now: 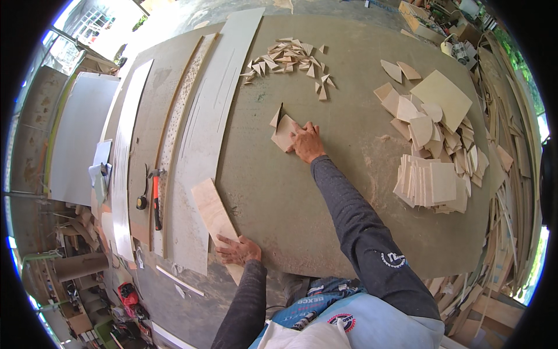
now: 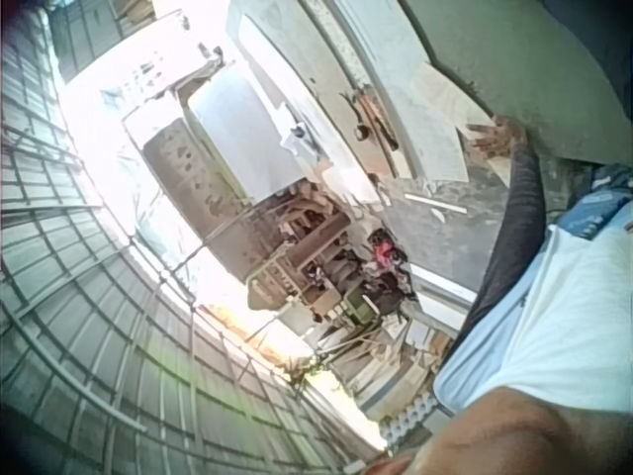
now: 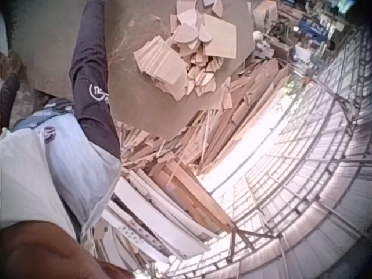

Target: The person sorts through wood scraps on a workbench, picking up small curved and rectangular pieces by hand and moving them into a pile.

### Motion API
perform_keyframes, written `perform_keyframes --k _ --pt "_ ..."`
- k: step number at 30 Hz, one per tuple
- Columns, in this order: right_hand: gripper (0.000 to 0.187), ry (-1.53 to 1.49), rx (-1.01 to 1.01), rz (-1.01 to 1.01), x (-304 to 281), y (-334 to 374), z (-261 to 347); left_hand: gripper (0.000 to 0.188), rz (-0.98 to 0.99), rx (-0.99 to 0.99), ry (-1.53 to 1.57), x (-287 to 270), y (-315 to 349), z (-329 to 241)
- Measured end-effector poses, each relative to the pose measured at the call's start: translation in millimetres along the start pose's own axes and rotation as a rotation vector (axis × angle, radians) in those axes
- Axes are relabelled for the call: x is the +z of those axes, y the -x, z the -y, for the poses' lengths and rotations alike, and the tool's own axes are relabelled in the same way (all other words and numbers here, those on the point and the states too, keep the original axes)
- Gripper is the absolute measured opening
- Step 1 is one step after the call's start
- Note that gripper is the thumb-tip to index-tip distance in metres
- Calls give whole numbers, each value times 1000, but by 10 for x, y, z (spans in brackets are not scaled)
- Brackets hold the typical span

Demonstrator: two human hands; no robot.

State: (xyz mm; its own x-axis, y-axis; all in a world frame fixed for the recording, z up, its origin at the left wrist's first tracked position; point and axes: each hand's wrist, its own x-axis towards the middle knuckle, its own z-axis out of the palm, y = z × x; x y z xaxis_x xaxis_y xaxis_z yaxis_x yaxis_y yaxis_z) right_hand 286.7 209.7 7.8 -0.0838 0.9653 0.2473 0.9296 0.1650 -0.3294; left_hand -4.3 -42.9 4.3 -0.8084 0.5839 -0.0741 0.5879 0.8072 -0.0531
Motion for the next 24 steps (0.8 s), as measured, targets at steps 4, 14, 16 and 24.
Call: perform_keyframes --k 4,14,16,24 --pt "39 -1 48 41 -80 -45 10 92 -12 27 14 12 4 -2" --pt "36 47 49 121 -162 -59 -1 91 45 14 33 -83 12 -3" --pt "34 63 71 131 -115 -70 -44 91 64 11 29 -97 13 -35" --pt "29 39 50 106 -36 -124 -40 91 48 -9 41 -34 -14 9"
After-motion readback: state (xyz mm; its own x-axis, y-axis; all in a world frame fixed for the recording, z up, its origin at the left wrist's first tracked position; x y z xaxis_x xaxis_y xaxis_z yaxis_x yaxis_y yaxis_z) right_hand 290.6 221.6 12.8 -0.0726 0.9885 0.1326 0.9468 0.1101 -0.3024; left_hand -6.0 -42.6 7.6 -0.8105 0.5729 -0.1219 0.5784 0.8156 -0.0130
